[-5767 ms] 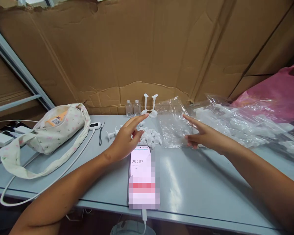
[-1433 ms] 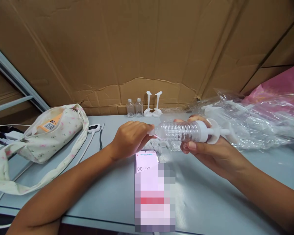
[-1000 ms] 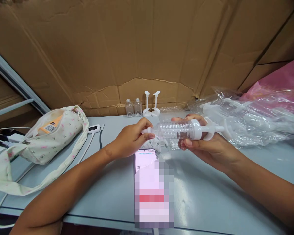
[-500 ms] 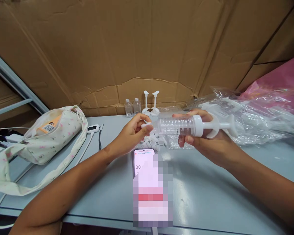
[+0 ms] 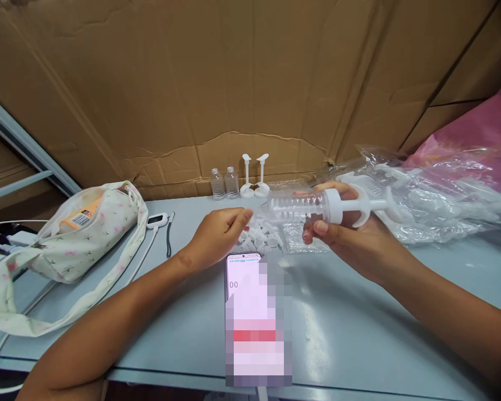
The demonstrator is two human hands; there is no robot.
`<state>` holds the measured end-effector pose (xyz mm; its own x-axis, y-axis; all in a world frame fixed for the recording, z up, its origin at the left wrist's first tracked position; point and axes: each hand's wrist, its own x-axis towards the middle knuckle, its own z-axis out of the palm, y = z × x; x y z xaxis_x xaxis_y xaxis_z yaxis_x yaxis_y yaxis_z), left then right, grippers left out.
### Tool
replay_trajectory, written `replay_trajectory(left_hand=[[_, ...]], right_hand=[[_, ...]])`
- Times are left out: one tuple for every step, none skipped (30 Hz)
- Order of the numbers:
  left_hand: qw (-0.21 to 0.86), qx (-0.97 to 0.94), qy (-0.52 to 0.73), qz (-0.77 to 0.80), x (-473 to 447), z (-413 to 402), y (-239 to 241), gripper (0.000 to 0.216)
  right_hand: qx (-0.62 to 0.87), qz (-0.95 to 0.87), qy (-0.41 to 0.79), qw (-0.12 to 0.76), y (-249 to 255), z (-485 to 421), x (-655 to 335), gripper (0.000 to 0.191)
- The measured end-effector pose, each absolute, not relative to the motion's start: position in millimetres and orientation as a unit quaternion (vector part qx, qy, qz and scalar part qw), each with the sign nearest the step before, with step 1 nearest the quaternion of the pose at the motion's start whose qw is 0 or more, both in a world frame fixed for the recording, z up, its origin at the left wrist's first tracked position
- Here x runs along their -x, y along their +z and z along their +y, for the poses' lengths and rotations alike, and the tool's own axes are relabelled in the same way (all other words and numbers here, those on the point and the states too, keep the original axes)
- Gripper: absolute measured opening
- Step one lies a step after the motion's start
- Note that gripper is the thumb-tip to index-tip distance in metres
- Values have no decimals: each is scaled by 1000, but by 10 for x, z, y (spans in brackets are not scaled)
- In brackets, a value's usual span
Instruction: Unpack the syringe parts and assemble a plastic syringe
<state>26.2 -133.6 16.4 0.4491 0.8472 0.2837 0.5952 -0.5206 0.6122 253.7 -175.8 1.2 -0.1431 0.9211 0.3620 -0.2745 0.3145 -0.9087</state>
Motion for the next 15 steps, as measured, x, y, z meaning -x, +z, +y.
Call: replay_trajectory(left_hand=[[166, -844, 260, 439, -249, -1317, 153, 45], [116, -861, 230, 438, -237, -1298, 138, 39], [71, -874, 203, 436, -228, -1281, 119, 31], [31, -884, 179, 430, -221, -1266, 96, 26], [-3, -893, 159, 422, -218, -1256, 73, 25], [-33, -899, 140, 413, -218, -1250, 50, 25], [-56, -904, 123, 406, -219, -1248, 29, 25], [-72, -906, 109, 402, -221, -1249, 13, 25], [-80, -908, 98, 400, -223, -1252, 3, 25], [-83, -908, 95, 400, -224, -1255, 0, 26], [-82, -906, 101, 402, -224, -1259, 4, 27], [-80, -904, 119, 403, -224, -1264, 16, 29], [-76, -902, 146, 400, -225, -1271, 33, 33], [-73, -899, 179, 392, -228, -1281, 54, 38], [-70, -898, 215, 378, -232, -1295, 77, 42]], right_hand=[[292, -551, 504, 598, 12, -1747, -2552, 37], [294, -543, 501, 607, 12, -1735, -2568, 37], [296, -538, 499, 612, 9, -1724, -2582, 37], [299, -534, 499, 613, 6, -1714, -2591, 37], [302, -532, 500, 614, 2, -1707, -2596, 36], [306, -530, 501, 612, -2, -1703, -2595, 36], [311, -529, 503, 609, -6, -1701, -2590, 35], [317, -527, 504, 606, -7, -1702, -2582, 34], [324, -526, 505, 603, -6, -1706, -2573, 34], [330, -525, 504, 601, -2, -1711, -2565, 35], [336, -524, 504, 599, 3, -1716, -2560, 36], [339, -524, 504, 597, 9, -1721, -2557, 37], [337, -524, 507, 596, 15, -1726, -2557, 38], [330, -526, 514, 592, 19, -1730, -2557, 38], [317, -529, 526, 585, 20, -1734, -2555, 39]])
